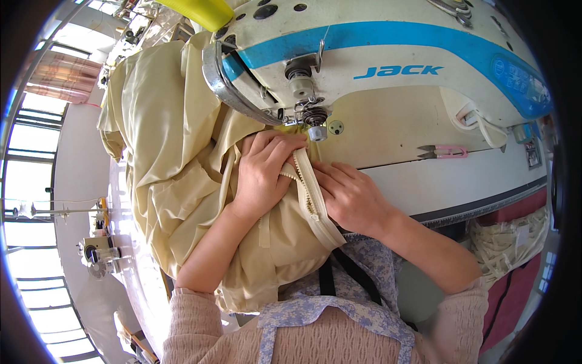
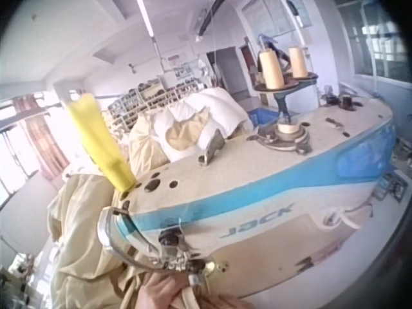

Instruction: The person sews a zipper into a beige fabric item using a sewing machine. They align the zipper, guide the fabric under the needle, and trim excess thread with scissors. The person repeats the process on another section of the item.

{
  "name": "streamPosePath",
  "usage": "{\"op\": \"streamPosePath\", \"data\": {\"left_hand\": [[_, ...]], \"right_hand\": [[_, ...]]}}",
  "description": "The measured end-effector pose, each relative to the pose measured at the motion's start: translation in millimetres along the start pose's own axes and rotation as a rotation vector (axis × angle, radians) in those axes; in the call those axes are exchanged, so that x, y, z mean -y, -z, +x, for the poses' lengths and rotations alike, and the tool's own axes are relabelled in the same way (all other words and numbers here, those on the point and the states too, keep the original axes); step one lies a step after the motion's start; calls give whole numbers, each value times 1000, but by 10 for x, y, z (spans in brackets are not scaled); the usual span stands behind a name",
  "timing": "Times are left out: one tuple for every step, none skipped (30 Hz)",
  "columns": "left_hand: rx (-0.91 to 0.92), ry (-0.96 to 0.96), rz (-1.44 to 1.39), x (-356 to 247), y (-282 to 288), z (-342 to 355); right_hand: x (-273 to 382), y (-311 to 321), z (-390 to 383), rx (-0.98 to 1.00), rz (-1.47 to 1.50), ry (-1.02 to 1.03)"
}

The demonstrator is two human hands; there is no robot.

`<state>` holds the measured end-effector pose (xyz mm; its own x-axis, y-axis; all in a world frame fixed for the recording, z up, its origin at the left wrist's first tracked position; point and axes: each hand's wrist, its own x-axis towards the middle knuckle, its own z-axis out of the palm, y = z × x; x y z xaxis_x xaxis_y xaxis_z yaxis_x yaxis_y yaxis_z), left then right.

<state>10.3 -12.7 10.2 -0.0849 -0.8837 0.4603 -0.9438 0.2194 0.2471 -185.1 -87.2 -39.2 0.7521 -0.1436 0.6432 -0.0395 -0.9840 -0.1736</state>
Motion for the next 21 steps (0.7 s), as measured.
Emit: {"op": "streamPosePath", "data": {"left_hand": [[-4, -59, 54, 0, -14, 3], [5, -73, 89, -14, -34, -4], [11, -99, 102, -12, -46, -7], [17, -120, 111, -5, -55, -7], [23, -140, 120, -1, -63, -9], [14, -142, 124, -2, -75, -15], [14, -148, 128, 2, -86, -19], [14, -154, 134, 10, -93, -28], [14, -158, 139, 16, -105, -43], [11, -157, 152, 16, -123, -56], [11, -160, 153, 20, -132, -68], [11, -164, 153, 28, -144, -77], [17, -156, 153, 42, -152, -81], [2, -183, 155, 62, -159, -77], [-11, -194, 157, 85, -162, -70], [-15, -206, 158, 115, -160, -52], [-26, -232, 159, 144, -155, -33], [-22, -227, 139, 174, -148, -7], [-10, -230, 125, 197, -139, 13], [1, -232, 106, 209, -129, 29], [17, -215, 85, 215, -113, 37]], "right_hand": [[6, 0, 4, 3, 1, -4], [12, 2, 7, 8, 5, -9], [13, 5, 11, 7, 8, -10], [14, 9, 13, 6, 11, -13], [17, 11, 17, 10, 18, -18], [19, 10, 20, 3, 16, -14], [18, 9, 23, -2, 17, -13], [20, 4, 28, -6, 20, -12], [20, 4, 27, 1, 19, -10], [19, 11, 25, 8, 17, -9], [20, 20, 25, 15, 15, -8], [21, 27, 24, 20, 11, -3], [21, 30, 28, 23, 5, 4], [17, 30, 34, 44, 3, 3], [11, 24, 44, 34, -19, 11], [3, 12, 59, 38, -38, 11], [-7, -2, 73, 33, -57, 14], [-23, -24, 91, 41, -67, 2], [-43, -46, 106, 41, -74, -7], [-56, -60, 112, 57, -84, -23], [-63, -65, 107, 41, -70, -12]]}}
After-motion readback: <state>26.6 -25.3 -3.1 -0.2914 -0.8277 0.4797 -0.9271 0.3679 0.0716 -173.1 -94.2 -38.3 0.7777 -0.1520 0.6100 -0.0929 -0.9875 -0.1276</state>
